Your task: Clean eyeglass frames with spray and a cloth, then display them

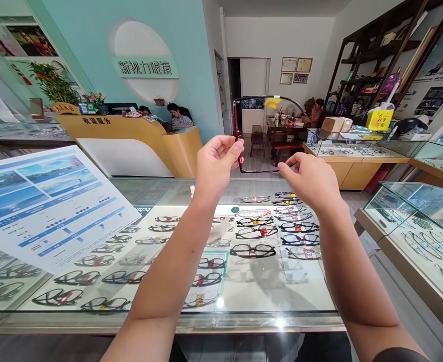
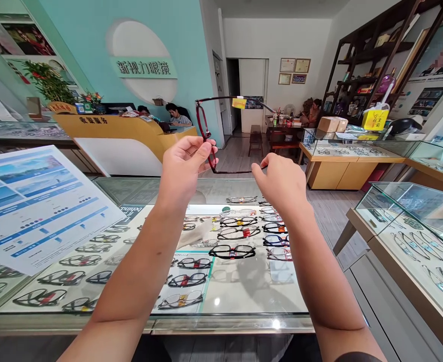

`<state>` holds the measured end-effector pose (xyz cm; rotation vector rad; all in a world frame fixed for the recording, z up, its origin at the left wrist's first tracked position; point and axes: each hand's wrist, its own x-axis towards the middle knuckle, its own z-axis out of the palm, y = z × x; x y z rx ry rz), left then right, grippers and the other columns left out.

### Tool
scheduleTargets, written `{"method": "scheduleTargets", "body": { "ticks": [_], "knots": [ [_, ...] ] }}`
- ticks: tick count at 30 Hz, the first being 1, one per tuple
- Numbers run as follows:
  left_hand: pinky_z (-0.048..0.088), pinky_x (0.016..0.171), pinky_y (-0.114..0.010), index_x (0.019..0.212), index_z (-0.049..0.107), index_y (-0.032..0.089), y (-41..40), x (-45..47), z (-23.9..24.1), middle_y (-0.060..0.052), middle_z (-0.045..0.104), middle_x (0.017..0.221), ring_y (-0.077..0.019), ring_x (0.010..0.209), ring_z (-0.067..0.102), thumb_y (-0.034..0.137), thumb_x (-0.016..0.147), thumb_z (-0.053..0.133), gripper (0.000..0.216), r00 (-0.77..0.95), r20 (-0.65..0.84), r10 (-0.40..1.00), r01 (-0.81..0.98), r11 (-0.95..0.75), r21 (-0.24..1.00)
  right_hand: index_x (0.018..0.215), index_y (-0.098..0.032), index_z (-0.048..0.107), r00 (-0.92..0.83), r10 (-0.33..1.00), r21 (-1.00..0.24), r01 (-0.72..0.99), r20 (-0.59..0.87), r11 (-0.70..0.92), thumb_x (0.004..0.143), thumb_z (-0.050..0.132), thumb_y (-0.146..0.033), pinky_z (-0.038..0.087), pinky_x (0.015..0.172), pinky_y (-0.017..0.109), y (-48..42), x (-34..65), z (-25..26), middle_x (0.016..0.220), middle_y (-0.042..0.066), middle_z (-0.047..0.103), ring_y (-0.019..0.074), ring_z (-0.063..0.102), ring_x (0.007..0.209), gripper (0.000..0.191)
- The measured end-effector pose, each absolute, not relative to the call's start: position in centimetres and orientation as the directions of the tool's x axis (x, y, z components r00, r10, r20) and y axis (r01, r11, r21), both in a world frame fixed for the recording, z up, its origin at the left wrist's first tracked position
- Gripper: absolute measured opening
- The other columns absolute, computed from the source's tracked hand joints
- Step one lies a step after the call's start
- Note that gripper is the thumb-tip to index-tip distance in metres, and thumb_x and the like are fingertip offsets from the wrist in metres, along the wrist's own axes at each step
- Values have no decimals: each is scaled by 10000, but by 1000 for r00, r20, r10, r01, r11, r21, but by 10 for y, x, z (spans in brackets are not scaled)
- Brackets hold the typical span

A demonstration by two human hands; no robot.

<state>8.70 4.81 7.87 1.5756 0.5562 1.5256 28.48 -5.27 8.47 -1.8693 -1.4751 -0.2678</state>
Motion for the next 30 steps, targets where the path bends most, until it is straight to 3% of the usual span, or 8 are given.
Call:
{"method": "scheduleTargets", "body": {
  "ticks": [4, 9, 12, 15, 19, 23, 27, 30],
  "knots": [
    [654, 897, -354, 1015, 680, 233, 42, 92, 77, -66, 768, 1150, -194, 1060, 730, 528, 891, 862, 368, 175, 579, 796, -210, -544, 812, 908, -225, 789, 277, 802, -355, 931, 529, -88, 992, 635, -505, 525, 801, 494, -66, 286, 90, 777, 104, 721, 330, 692, 789, 330],
    [634, 834, -300, 963, 674, 211, 30, 101, 68, -85, 715, 1367, -189, 1084, 719, 537, 819, 892, 418, 267, 519, 812, -192, -483, 854, 1353, -231, 716, -32, 734, -320, 886, 678, 334, 966, 724, -465, 540, 994, 481, -71, 279, 85, 1210, 137, 718, 330, 681, 1133, 452],
    [622, 797, -281, 921, 666, 186, 22, 105, 50, -106, 635, 1522, -189, 1082, 726, 540, 728, 942, 488, 361, 442, 821, -258, -367, 894, 1313, -215, 694, -122, 740, -419, 758, 661, 499, 982, 692, -392, 554, 1021, 439, -62, 271, 61, 1284, 134, 704, 294, 681, 1189, 376],
    [624, 832, -306, 926, 668, 185, 14, 106, 24, -117, 645, 1512, -196, 1083, 735, 555, 719, 945, 506, 448, 347, 824, -263, -250, 932, 1205, -204, 692, -76, 758, -523, 680, 648, 515, 1003, 643, -355, 562, 1010, 431, -56, 266, 26, 1229, 127, 752, 277, 715, 1120, 257],
    [618, 1001, -432, 1006, 746, 207, 12, 95, -8, -144, 641, 1503, -283, 1293, 690, 552, 872, 829, 380, 474, 419, 774, -117, -416, 902, 1236, -219, 680, -57, 814, -619, 620, 578, 483, 1043, 611, -421, 577, 1006, 442, -58, 269, -16, 1279, 131, 777, 284, 746, 1131, 288],
    [410, 1286, -508, 1159, 743, 245, 35, 62, -32, -133, 625, 1507, -295, 1486, 553, 410, 1011, 689, 228, 184, 712, 678, 267, -731, 628, 1281, -203, 669, -24, 831, -549, 741, 555, 388, 1071, 544, -456, 542, 1053, 516, -54, 279, -43, 1379, 189, 739, 361, 709, 1240, 352],
    [292, 1350, -459, 1369, 582, 202, 82, 20, -55, -188, 533, 1575, -298, 1560, 451, 233, 967, 682, 416, -234, 757, 610, 572, -543, 614, 1272, -198, 671, -3, 839, -492, 808, 544, 322, 1086, 492, -443, 523, 1068, 526, -44, 286, -57, 1400, 206, 719, 383, 681, 1270, 356],
    [292, 1326, -474, 1476, 446, 180, 117, -1, -76, -226, 499, 1605, -337, 1556, 433, 215, 898, 760, 658, -329, 550, 767, 569, -304, 764, 1278, -196, 666, 20, 848, -488, 825, 529, 286, 1093, 474, -442, 524, 1056, 519, -40, 287, -64, 1412, 212, 709, 381, 679, 1262, 362]
  ]
}}
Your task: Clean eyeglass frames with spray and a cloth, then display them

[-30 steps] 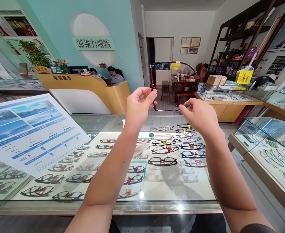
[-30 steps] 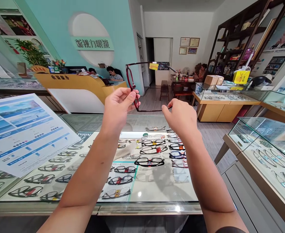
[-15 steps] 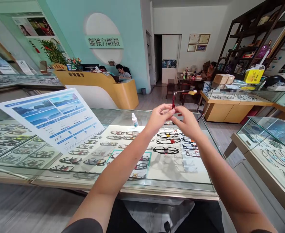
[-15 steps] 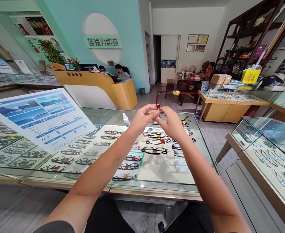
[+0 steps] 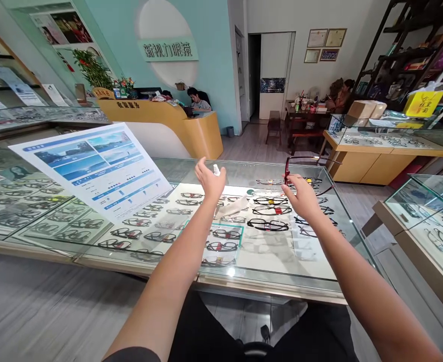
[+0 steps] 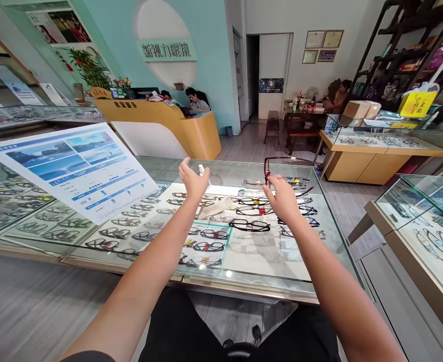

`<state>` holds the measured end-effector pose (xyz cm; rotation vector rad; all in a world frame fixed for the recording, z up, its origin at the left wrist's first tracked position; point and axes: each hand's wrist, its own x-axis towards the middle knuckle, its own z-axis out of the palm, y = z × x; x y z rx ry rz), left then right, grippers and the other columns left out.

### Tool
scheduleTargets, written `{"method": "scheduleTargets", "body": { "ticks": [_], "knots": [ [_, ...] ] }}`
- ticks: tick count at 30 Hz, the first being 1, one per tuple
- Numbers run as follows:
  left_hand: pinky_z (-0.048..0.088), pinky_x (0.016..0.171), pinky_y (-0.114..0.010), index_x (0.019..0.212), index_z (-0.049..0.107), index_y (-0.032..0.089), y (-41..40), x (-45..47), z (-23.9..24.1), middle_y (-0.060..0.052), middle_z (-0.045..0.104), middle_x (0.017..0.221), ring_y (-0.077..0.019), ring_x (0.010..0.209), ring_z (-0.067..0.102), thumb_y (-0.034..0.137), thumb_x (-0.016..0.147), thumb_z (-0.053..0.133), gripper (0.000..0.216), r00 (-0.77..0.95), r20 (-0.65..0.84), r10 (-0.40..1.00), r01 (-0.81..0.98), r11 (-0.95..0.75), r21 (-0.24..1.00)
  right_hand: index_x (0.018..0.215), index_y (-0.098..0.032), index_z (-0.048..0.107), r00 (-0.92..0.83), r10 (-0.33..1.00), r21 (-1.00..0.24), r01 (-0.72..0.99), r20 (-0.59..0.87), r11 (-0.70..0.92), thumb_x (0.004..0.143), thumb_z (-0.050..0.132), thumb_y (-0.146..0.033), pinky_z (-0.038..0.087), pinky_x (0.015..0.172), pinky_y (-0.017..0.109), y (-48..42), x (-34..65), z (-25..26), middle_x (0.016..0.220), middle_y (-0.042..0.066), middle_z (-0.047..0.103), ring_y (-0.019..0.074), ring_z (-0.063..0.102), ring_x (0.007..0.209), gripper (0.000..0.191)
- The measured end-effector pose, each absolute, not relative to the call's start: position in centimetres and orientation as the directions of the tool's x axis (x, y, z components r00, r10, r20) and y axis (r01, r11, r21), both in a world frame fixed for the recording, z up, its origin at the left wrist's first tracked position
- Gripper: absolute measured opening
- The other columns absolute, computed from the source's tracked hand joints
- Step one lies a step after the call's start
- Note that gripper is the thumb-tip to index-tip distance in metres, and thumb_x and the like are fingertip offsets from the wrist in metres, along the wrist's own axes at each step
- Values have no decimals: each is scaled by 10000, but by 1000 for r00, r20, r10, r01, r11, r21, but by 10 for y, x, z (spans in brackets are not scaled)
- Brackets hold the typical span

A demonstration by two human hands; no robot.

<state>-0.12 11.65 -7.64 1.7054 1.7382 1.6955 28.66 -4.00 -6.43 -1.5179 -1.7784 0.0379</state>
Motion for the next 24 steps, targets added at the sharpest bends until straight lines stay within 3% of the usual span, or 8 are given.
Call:
{"method": "scheduleTargets", "body": {
  "ticks": [3, 5, 9, 12, 15, 18, 20, 24],
  "knots": [
    [419, 1194, -465, 1461, 402, 192, 139, -12, -97, -189, 620, 1441, -315, 1349, 603, 208, 876, 778, 696, -265, 269, 926, 473, -118, 873, 1274, -195, 662, 20, 852, -498, 818, 523, 286, 1096, 474, -450, 520, 1058, 519, -40, 283, -67, 1426, 212, 702, 375, 680, 1251, 363],
    [469, 1090, -441, 1368, 456, 198, 147, -15, -107, -130, 686, 1244, -291, 1181, 665, 179, 870, 755, 581, -225, 184, 957, 441, -68, 895, 1273, -203, 660, 6, 852, -499, 813, 524, 301, 1098, 473, -450, 516, 1060, 517, -42, 280, -68, 1428, 205, 704, 372, 672, 1258, 356],
    [455, 1042, -415, 1075, 538, 224, 150, -16, -113, -73, 659, 1048, -280, 1127, 639, 166, 864, 703, 274, -199, 153, 968, 393, -64, 917, 1268, -207, 656, -32, 846, -486, 807, 532, 335, 1099, 474, -446, 511, 1055, 507, -45, 274, -66, 1406, 194, 716, 355, 666, 1219, 345],
    [476, 1009, -384, 1069, 537, 234, 143, -9, -104, -54, 636, 1061, -235, 1070, 609, 187, 861, 674, 253, -152, 166, 974, 294, -116, 949, 1293, -191, 643, -30, 842, -486, 805, 538, 340, 1107, 465, -444, 511, 1043, 511, -45, 271, -65, 1379, 198, 722, 347, 670, 1183, 361],
    [530, 873, -327, 1093, 536, 248, 126, 9, -87, -30, 607, 1039, -189, 966, 591, 233, 829, 667, 294, -44, 177, 983, 135, -170, 976, 1307, -189, 635, -25, 833, -494, 795, 552, 351, 1119, 453, -441, 514, 1036, 518, -47, 269, -64, 1372, 197, 721, 345, 675, 1178, 363],
    [524, 695, -287, 1011, 545, 246, 98, 31, -68, -12, 575, 920, -168, 824, 582, 387, 818, 676, 273, 141, 171, 975, -37, -167, 985, 1321, -206, 636, -30, 801, -495, 772, 598, 399, 1126, 454, -449, 526, 1020, 516, -48, 266, -64, 1321, 181, 731, 342, 683, 1160, 361],
    [490, 596, -284, 905, 540, 238, 77, 42, -57, -6, 528, 799, -166, 716, 555, 616, 873, 605, 386, 275, 156, 949, -137, -122, 983, 1333, -215, 632, -38, 774, -489, 755, 632, 436, 1131, 453, -457, 536, 1003, 510, -49, 263, -65, 1284, 173, 735, 335, 687, 1130, 362],
    [343, 459, -254, 670, 458, 229, 49, 50, -43, 29, 367, 607, -133, 540, 410, 975, 836, 485, 765, 676, 116, 728, -384, 213, 899, 1302, -215, 618, -78, 739, -461, 736, 669, 495, 1144, 445, -437, 534, 978, 497, -51, 256, -68, 1297, 172, 735, 324, 681, 1094, 323]
  ]
}}
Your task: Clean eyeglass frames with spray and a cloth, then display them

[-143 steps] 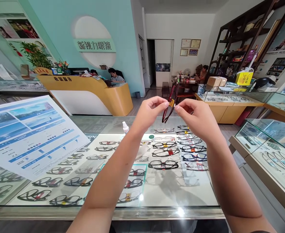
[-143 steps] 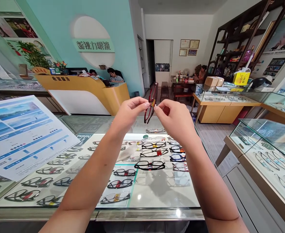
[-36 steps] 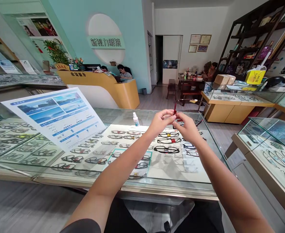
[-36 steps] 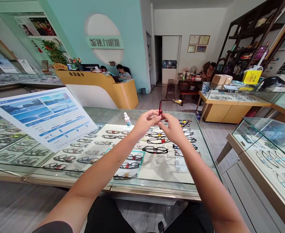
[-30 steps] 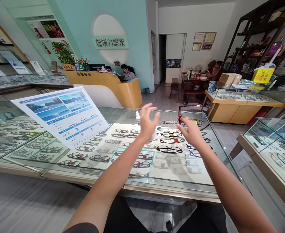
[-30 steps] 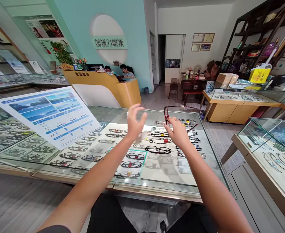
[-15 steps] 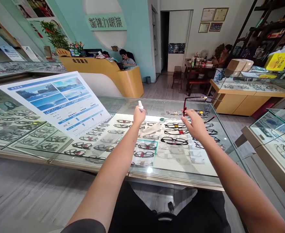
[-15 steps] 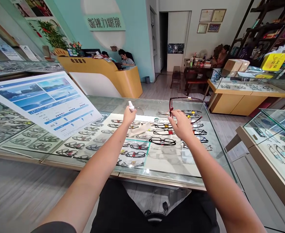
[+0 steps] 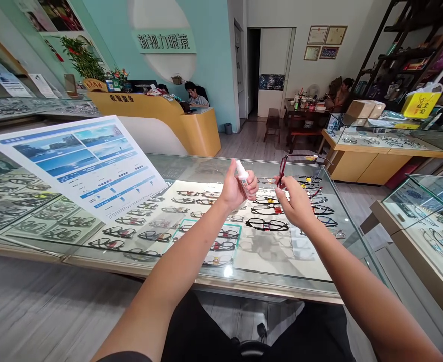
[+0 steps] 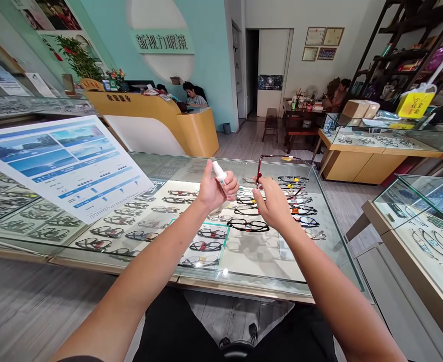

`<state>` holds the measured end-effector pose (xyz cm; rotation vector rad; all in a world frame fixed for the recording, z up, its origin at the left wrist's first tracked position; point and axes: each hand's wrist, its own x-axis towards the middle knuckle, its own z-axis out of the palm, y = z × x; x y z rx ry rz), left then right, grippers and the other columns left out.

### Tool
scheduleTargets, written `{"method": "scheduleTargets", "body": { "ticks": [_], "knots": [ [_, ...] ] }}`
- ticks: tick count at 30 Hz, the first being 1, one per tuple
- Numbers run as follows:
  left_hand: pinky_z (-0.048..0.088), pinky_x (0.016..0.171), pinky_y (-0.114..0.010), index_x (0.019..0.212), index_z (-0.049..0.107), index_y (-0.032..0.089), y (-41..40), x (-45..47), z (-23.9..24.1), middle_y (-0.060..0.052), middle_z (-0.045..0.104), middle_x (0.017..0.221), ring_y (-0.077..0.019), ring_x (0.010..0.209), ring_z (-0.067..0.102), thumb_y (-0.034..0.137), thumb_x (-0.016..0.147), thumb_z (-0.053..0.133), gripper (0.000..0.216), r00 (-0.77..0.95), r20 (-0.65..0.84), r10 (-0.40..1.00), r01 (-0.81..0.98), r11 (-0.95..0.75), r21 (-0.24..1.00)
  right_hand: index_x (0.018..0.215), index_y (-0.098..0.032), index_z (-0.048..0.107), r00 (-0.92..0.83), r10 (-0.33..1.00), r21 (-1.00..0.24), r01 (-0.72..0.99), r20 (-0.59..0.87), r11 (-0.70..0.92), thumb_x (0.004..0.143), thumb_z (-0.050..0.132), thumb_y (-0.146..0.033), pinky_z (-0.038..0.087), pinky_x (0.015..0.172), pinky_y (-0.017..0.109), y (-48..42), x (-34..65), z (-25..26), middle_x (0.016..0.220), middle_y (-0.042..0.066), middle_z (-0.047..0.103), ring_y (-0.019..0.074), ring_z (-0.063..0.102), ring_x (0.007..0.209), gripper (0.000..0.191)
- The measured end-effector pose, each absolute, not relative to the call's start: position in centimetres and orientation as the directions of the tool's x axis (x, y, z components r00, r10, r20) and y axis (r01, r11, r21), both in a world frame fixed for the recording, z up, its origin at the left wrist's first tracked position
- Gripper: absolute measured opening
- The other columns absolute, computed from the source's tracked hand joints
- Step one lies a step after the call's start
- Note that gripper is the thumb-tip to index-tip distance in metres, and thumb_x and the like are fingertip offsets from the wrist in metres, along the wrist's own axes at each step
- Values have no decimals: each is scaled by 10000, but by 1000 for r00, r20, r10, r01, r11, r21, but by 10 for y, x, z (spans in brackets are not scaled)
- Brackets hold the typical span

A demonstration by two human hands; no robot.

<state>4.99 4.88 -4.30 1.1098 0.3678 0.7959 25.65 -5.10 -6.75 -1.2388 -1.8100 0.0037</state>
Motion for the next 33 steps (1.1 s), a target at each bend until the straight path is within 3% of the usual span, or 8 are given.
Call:
{"method": "scheduleTargets", "body": {
  "ticks": [3, 9, 11, 15, 20, 33],
  "knots": [
    [294, 420, -253, 585, 438, 225, 43, 47, -39, 38, 306, 539, -124, 489, 346, 1032, 810, 464, 837, 798, 112, 592, -382, 353, 854, 1280, -211, 612, -111, 736, -453, 724, 667, 520, 1149, 438, -413, 521, 951, 481, -54, 251, -67, 1257, 170, 730, 313, 663, 1055, 297],
    [266, 420, -263, 558, 451, 224, 46, 44, -38, 29, 291, 528, -130, 486, 345, 1046, 822, 387, 866, 794, 125, 595, -384, 331, 862, 1274, -227, 614, -132, 769, -554, 619, 626, 557, 1147, 454, -408, 499, 965, 449, -64, 240, -62, 1249, 140, 715, 282, 656, 1031, 273],
    [309, 445, -276, 566, 481, 220, 46, 47, -41, 19, 328, 543, -136, 504, 386, 1028, 827, 401, 853, 751, 140, 645, -385, 255, 887, 1245, -231, 626, -139, 783, -586, 587, 606, 559, 1142, 457, -413, 488, 963, 446, -67, 237, -61, 1231, 131, 718, 282, 654, 1028, 268],
    [419, 567, -292, 666, 615, 196, 45, 57, -51, -10, 511, 622, -136, 581, 505, 864, 872, 571, 700, 511, 259, 820, -312, -104, 944, 1113, -241, 651, -126, 845, -714, 480, 520, 511, 1131, 451, -405, 479, 888, 408, -71, 234, -58, 1104, 87, 716, 263, 644, 969, 259],
    [401, 619, -306, 677, 574, 207, 42, 63, -60, -5, 528, 641, -138, 608, 488, 756, 948, 525, 614, 467, 367, 804, -161, -331, 930, 1130, -232, 673, -106, 889, -806, 384, 445, 449, 1106, 464, -385, 460, 807, 363, -72, 232, -56, 1033, 59, 695, 236, 616, 912, 261],
    [404, 670, -330, 705, 511, 223, 35, 63, -56, -4, 510, 682, -161, 660, 480, 724, 970, 452, 570, 510, 389, 768, -93, -400, 912, 1176, -245, 717, -109, 890, -861, 225, 443, 456, 1100, 493, -392, 478, 844, 375, -71, 231, -56, 1040, 50, 698, 232, 611, 914, 279]
  ]
}}
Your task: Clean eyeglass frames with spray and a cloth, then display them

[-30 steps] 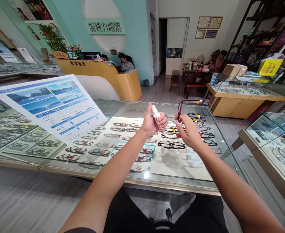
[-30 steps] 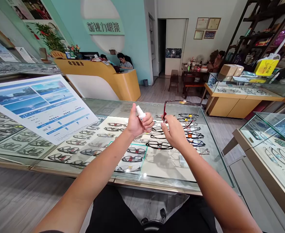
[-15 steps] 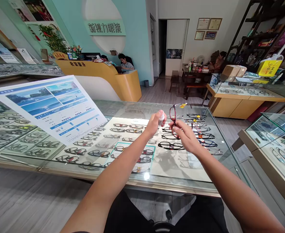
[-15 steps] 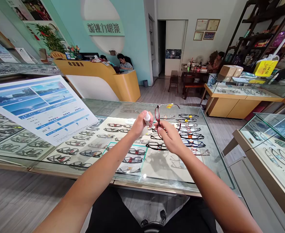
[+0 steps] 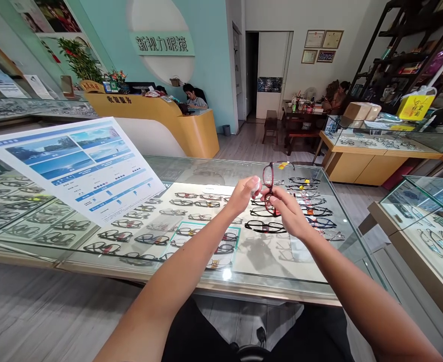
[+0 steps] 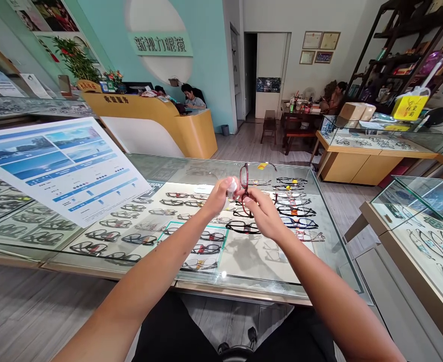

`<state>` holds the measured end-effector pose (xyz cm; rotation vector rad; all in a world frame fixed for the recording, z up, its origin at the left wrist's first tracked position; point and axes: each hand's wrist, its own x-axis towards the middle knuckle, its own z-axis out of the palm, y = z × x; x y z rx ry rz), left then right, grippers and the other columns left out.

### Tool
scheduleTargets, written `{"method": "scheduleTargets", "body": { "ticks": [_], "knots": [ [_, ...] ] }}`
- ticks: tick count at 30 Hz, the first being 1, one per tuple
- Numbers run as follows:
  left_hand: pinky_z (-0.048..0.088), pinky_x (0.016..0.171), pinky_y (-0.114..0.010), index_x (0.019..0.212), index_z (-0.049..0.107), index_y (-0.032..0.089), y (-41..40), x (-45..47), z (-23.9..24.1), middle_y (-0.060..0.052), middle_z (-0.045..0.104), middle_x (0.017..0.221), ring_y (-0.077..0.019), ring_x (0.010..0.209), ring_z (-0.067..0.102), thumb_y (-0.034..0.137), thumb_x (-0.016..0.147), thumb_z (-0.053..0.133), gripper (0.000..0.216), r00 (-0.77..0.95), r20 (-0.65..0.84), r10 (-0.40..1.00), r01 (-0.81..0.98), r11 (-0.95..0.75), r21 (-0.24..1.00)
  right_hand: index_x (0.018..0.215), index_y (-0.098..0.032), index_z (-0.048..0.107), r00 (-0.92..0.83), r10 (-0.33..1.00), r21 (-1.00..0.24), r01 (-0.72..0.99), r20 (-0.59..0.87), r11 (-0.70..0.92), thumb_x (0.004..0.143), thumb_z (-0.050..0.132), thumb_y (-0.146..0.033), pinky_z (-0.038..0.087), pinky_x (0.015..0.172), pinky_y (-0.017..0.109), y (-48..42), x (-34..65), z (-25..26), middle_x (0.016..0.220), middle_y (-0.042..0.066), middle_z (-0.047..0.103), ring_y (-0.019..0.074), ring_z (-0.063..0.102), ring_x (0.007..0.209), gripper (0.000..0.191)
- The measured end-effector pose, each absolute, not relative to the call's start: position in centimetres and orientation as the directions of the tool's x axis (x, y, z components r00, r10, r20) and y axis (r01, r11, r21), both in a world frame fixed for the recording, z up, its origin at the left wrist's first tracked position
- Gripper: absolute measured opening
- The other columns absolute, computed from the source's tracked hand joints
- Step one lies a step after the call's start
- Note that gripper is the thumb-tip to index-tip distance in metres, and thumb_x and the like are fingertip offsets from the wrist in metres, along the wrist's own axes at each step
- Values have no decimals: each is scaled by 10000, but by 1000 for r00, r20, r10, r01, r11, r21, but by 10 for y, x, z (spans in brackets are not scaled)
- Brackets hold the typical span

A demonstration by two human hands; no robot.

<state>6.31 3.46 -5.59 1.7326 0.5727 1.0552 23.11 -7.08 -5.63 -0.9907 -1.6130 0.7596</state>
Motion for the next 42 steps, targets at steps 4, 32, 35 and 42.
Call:
{"method": "scheduleTargets", "body": {
  "ticks": [4, 32, 35, 42],
  "knots": [
    [365, 674, -332, 700, 479, 222, 34, 63, -58, 4, 481, 694, -160, 673, 433, 752, 979, 462, 599, 553, 397, 733, -9, -471, 882, 1168, -239, 711, 4, 882, -876, 117, 471, 467, 1081, 528, -436, 506, 886, 375, -66, 235, -54, 1056, 54, 704, 224, 616, 933, 282],
    [435, 701, -313, 798, 559, 222, 67, 42, -56, -10, 564, 748, -173, 694, 551, 849, 895, 550, 634, 413, 325, 851, 46, -376, 925, 1208, -230, 693, 77, 908, -909, 117, 411, 401, 1051, 531, -486, 537, 902, 389, -66, 236, -50, 1102, 78, 751, 230, 639, 943, 341],
    [447, 765, -319, 865, 571, 237, 101, 20, -66, -22, 634, 865, -188, 789, 572, 714, 938, 579, 483, 135, 231, 964, 271, -260, 927, 1217, -229, 691, 81, 911, -913, 104, 404, 395, 1047, 541, -493, 536, 911, 392, -65, 237, -52, 1125, 84, 763, 226, 638, 932, 348],
    [464, 968, -404, 1059, 530, 254, 147, -20, -102, -61, 626, 1061, -266, 1031, 612, 199, 855, 669, 253, -136, 94, 986, 450, -23, 893, 1223, -233, 698, 92, 912, -912, 132, 400, 387, 1047, 548, -508, 549, 899, 399, -63, 239, -56, 1129, 89, 770, 231, 648, 925, 359]
  ]
}}
